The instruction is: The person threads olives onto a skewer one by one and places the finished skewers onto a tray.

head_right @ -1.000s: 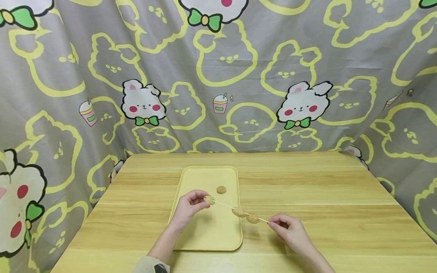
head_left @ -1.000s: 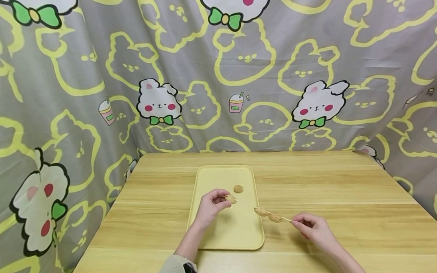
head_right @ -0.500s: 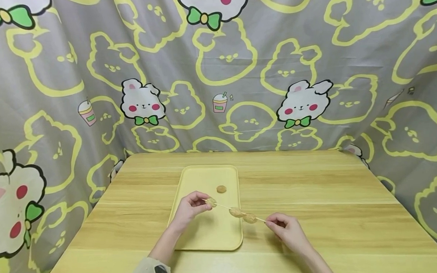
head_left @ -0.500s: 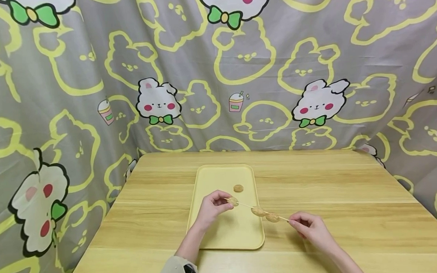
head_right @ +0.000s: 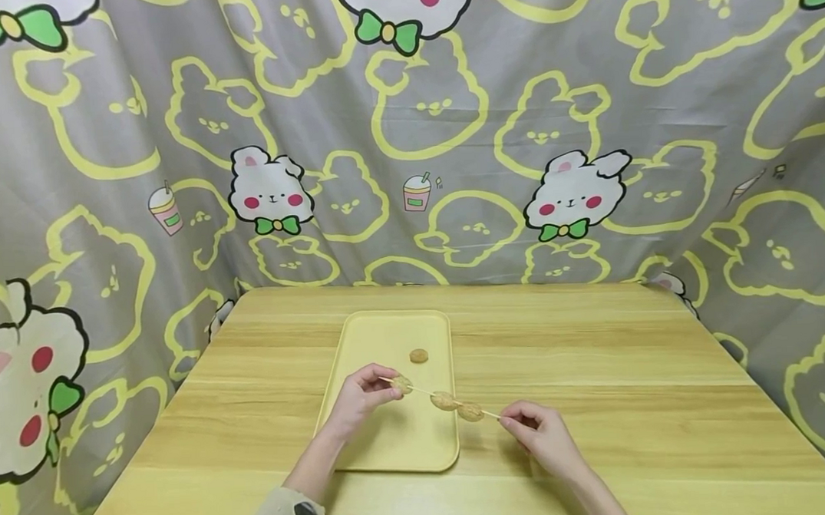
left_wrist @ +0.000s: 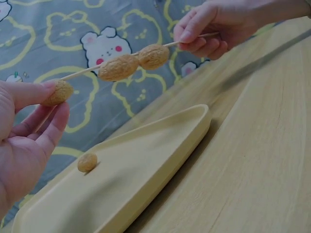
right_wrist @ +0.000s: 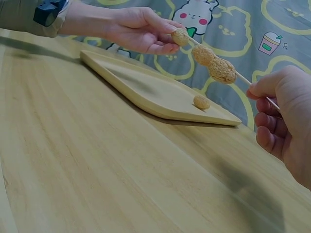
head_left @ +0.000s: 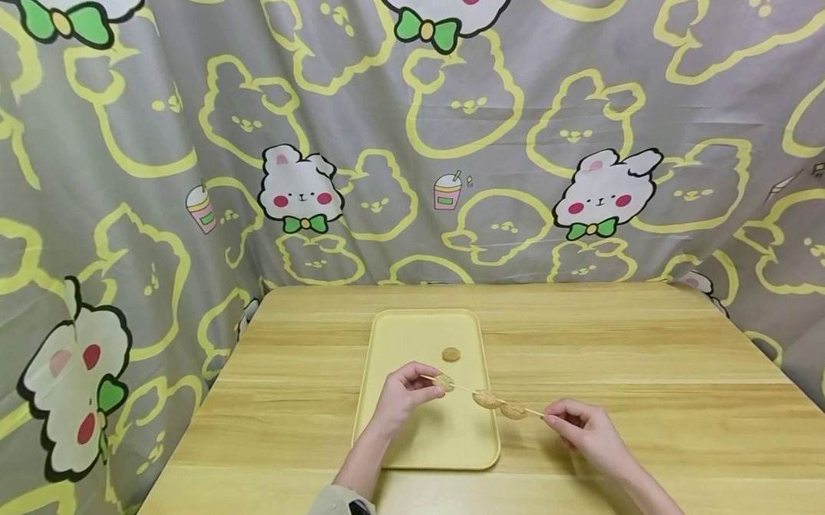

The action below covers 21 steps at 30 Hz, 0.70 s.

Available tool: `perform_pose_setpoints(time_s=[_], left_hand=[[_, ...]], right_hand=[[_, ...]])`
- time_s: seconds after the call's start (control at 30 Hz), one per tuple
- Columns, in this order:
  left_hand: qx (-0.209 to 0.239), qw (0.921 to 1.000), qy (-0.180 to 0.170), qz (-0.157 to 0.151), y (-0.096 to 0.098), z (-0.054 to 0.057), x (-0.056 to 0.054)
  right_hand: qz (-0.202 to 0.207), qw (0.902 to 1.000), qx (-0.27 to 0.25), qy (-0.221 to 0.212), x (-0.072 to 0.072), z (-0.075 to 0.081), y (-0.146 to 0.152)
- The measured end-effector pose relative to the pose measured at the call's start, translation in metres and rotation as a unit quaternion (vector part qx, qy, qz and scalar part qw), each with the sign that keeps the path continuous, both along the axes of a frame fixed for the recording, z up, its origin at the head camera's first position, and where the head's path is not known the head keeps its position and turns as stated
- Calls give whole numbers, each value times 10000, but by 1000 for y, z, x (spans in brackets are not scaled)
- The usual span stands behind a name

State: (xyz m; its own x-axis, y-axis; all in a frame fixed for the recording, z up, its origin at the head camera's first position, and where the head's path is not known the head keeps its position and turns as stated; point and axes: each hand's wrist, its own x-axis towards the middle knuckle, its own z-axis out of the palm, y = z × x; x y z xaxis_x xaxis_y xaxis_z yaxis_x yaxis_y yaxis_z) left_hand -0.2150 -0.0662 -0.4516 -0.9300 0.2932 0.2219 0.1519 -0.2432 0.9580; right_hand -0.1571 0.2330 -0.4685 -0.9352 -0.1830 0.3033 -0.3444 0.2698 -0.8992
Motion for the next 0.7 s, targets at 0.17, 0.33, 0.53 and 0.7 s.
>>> perform_pose_setpoints(time_s=[0.17,0.33,0.53,0.7], left_hand=[[74,9999,-143,-44,2,0,1],[57,9997,-205,-70,4,0,2],[103,9996,-248,-134,6,-2,2],[225,9990,-305,-227,8,-4,2]], right_hand=[[15,10000,-69,15,0,0,-2],[32,10000,-91,-19,-1,1,-4],[72,9999,-93,24,-1,1,-4],[51,9999,-81,45,-1,1,-4]])
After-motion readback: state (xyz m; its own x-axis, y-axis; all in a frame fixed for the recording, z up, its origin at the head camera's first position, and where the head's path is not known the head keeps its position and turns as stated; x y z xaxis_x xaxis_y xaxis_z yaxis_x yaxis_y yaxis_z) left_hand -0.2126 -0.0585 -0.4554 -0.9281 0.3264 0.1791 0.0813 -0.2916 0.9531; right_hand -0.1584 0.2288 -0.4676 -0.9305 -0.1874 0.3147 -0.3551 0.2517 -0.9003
